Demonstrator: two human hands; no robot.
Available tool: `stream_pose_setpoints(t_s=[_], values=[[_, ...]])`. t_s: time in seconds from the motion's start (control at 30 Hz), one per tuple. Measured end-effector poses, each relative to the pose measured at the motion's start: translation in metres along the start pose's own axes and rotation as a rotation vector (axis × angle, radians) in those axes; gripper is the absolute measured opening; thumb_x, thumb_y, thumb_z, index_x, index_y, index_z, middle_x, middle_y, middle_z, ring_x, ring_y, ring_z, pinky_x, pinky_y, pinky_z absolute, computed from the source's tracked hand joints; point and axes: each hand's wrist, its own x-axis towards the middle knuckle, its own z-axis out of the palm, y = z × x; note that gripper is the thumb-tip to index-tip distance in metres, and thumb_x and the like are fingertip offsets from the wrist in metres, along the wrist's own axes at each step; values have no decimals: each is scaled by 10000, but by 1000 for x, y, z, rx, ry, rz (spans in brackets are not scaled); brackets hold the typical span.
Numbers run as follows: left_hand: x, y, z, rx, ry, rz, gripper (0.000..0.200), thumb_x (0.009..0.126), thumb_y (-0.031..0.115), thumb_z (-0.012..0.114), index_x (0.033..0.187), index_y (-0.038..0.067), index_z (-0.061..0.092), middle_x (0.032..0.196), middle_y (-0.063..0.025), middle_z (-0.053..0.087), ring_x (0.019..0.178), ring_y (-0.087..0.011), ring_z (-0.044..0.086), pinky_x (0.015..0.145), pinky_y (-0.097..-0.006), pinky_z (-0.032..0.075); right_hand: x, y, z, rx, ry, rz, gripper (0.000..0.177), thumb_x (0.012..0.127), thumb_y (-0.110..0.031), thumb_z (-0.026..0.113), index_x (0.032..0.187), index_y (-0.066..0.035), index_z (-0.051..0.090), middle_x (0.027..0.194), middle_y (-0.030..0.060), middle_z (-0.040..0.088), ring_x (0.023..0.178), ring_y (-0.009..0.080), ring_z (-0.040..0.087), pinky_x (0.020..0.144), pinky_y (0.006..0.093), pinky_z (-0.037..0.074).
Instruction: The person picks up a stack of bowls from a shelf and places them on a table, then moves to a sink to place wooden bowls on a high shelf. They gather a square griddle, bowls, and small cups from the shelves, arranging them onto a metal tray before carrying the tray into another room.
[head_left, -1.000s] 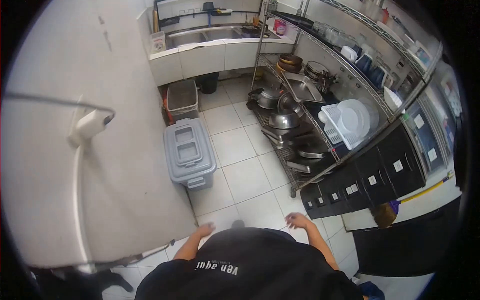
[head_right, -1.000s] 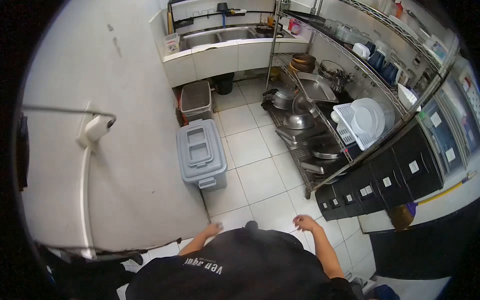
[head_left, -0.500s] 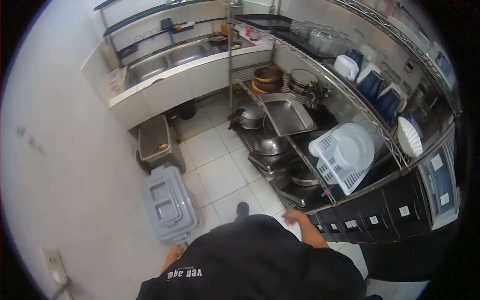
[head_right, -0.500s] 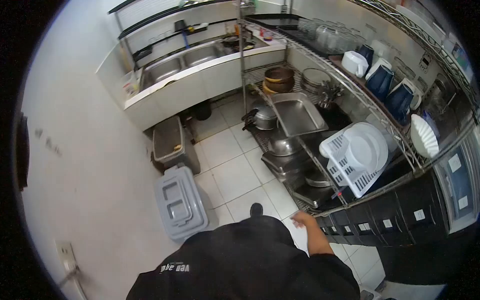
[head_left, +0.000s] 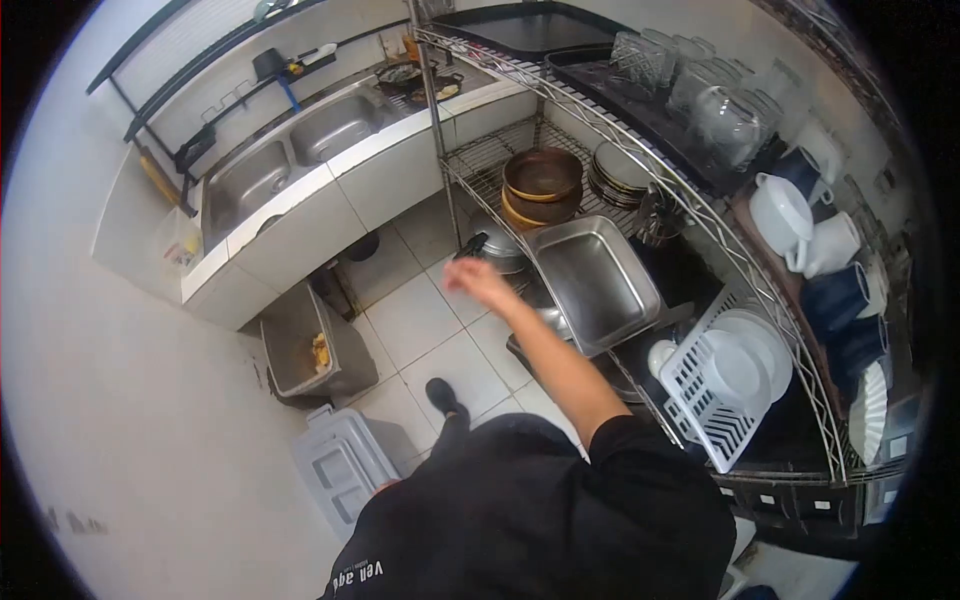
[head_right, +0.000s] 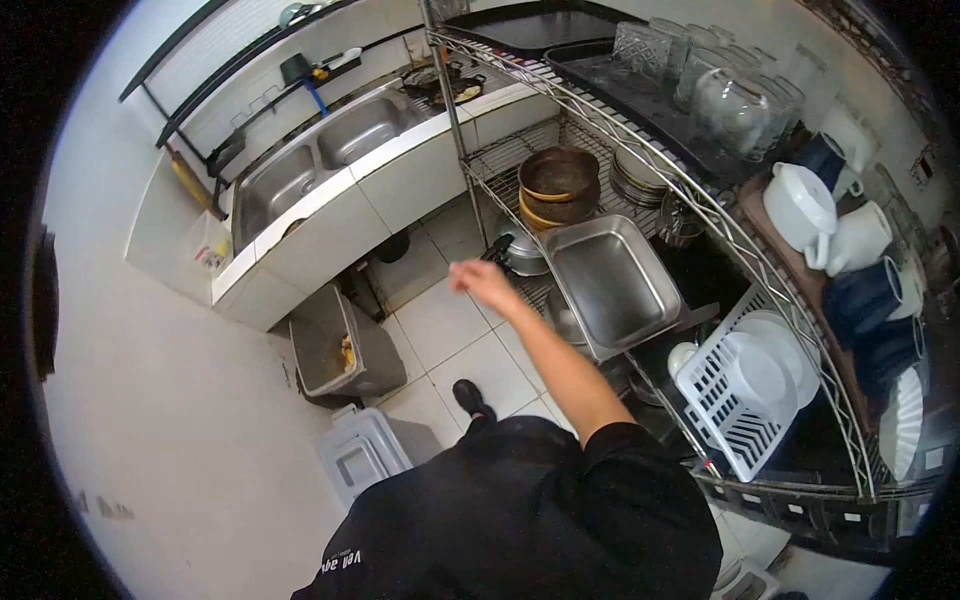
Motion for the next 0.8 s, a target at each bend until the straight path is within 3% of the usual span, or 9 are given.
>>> stream_pose_setpoints(t_s=[0.07,0.2,0.27,0.43,0.5,0.53,0.67,0.73,0.8], values=[[37,36,2,62,-59,83,314,853,312,550,997,55,658,895,-175,663,880,-292,631,765,-396,481,35,-7,-40,31,349,-326,312,889,-331,627,929,-24,667,819,31,672,768,89,603,724,258,480],[118,127,-23,166,-154,276,328,872,309,537,968,18,654,852,-168,661,837,-248,632,732,-369,484,63,-27,-177,77,970,-214,427,869,-402,630,970,12,661,890,74,685,821,156,613,781,283,458],[169,190,-51,175,-156,381,339,881,307,531,954,-1,652,830,-164,660,816,-225,633,716,-355,485,73,-9,-244,211,1083,-138,417,870,-452,606,968,-53,672,867,46,675,749,123,593,689,247,448],[287,391,-84,42,-123,551,405,935,332,486,964,-44,633,835,-145,657,801,-172,613,714,-317,482,131,103,-363,4,1111,279,559,850,-554,570,1118,-64,604,1016,73,644,885,150,592,774,292,459],[293,491,-75,-68,-97,619,488,955,399,461,1007,-62,614,902,-136,656,848,-180,616,758,-302,483,136,95,-346,195,997,308,779,847,-637,492,1380,-76,404,1377,138,434,1192,243,468,991,380,367],[286,544,-66,-143,-182,645,537,957,440,438,1034,-65,604,945,-147,654,888,-204,619,797,-303,477,144,115,-351,208,841,151,850,859,-640,460,1456,-73,249,1475,141,289,1296,274,361,1075,386,259],[301,663,6,-168,-559,667,668,946,548,375,1186,-52,545,1157,-183,605,1092,-275,573,951,-340,416,179,65,-310,450,809,87,943,797,-674,524,1473,-106,195,1531,113,137,1376,298,188,1116,426,189],[251,716,39,-151,-637,565,759,926,618,314,1318,-18,452,1325,-192,496,1247,-299,457,1033,-421,330,193,58,-299,499,829,90,952,787,-672,540,1472,-108,194,1536,111,117,1388,304,159,1120,434,182],[259,742,84,-195,-844,488,888,862,709,333,1468,76,186,1520,-122,206,1375,-340,232,1072,-552,196,197,64,-297,497,894,122,921,797,-651,540,1460,-97,219,1518,120,154,1372,304,189,1108,430,202]])
